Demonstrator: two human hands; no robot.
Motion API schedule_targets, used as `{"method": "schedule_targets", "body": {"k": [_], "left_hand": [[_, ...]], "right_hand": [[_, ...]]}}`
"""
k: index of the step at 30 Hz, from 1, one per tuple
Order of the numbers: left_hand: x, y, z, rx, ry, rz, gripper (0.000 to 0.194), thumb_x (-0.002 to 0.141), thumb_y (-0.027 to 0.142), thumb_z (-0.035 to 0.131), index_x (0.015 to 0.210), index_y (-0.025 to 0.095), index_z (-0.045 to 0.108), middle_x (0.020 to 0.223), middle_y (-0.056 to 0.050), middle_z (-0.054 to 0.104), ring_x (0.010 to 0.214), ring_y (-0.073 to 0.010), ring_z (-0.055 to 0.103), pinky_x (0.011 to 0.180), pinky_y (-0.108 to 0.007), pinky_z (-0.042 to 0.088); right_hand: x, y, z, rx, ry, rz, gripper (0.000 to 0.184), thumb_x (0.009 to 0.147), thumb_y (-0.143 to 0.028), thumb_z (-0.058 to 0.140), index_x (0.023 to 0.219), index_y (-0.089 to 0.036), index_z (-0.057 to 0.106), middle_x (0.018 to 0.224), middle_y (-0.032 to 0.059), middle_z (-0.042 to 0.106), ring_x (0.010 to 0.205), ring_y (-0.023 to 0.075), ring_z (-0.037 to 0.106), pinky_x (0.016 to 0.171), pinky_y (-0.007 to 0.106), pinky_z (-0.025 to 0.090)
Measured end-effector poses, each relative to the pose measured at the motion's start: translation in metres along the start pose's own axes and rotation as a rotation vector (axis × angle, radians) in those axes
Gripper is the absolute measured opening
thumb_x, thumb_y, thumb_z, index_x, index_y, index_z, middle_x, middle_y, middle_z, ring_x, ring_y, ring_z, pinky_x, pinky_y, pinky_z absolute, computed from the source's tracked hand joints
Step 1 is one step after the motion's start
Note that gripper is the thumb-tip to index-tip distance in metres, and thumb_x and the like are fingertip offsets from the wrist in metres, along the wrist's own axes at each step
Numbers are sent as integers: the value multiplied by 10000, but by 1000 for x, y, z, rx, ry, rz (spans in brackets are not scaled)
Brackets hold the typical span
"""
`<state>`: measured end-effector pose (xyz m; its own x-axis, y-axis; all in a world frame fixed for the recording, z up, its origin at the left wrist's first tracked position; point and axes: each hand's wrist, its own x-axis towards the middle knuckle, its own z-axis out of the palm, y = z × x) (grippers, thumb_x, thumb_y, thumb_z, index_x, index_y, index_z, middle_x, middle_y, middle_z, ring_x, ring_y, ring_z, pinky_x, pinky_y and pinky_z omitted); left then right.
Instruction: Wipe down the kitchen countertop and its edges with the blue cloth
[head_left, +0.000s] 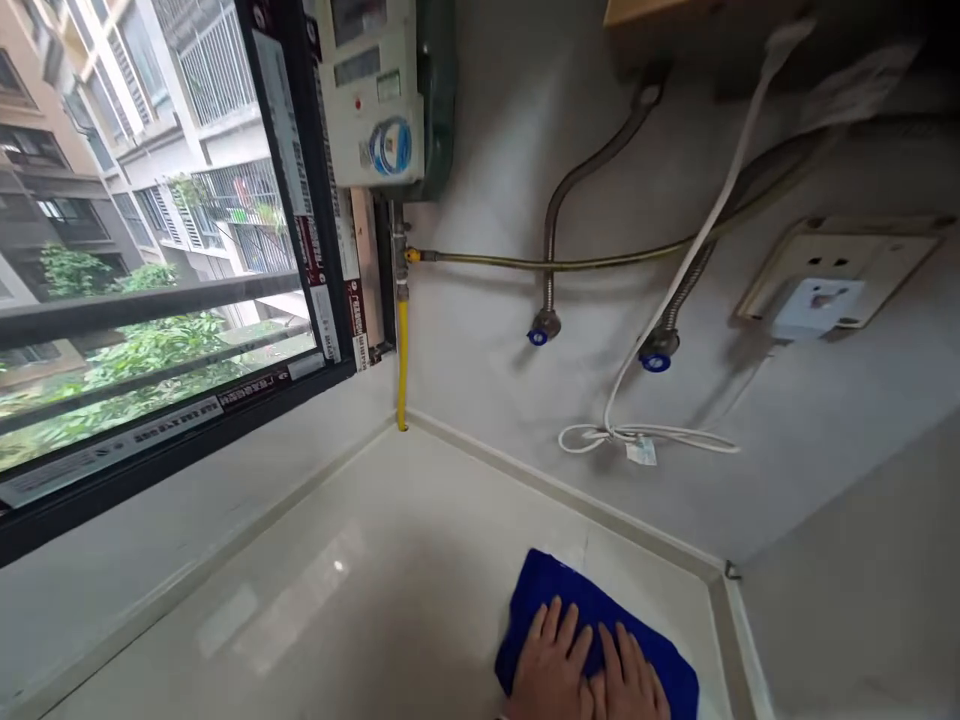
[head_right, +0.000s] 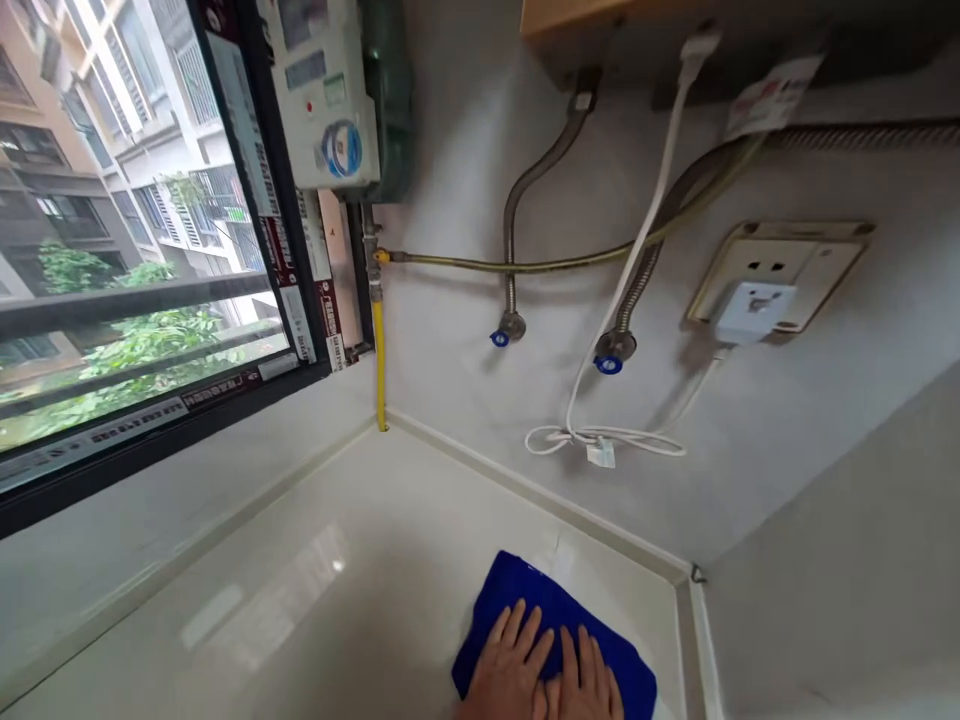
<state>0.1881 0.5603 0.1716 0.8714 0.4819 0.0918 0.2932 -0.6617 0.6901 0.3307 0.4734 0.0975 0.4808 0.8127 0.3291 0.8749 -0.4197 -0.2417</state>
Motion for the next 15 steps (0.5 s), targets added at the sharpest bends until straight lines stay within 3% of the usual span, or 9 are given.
{"method": "schedule_targets", "body": {"k": [4,9,15], "left_hand": [[30,-11,-14,105,53,-38,634,956,445,311,1545,279,146,1643,8,63,1534,-240,27,1297,-527,137],[67,-35,-24,63,83,-100,601,959,429,303,1528,244,247,1641,-23,127,1535,-243,40,1299,-524,100],[98,-76,-55,152,145,-102,547,940,360,366,1469,225,394,1609,-49,276,1524,-248,153,1292,-491,164]], "right_hand": [[38,-4,9,-116,6,-27,655,894,-387,238,1412,-76,490,1540,168,379,1461,288,309,1166,509,315],[85,-18,16,-184,-29,-21,631,924,-350,208,1435,-71,452,1565,162,333,1479,269,253,1183,472,261],[138,-51,27,-251,-124,9,607,938,-339,261,1479,-93,387,1588,155,289,1472,290,240,1195,458,200]]}}
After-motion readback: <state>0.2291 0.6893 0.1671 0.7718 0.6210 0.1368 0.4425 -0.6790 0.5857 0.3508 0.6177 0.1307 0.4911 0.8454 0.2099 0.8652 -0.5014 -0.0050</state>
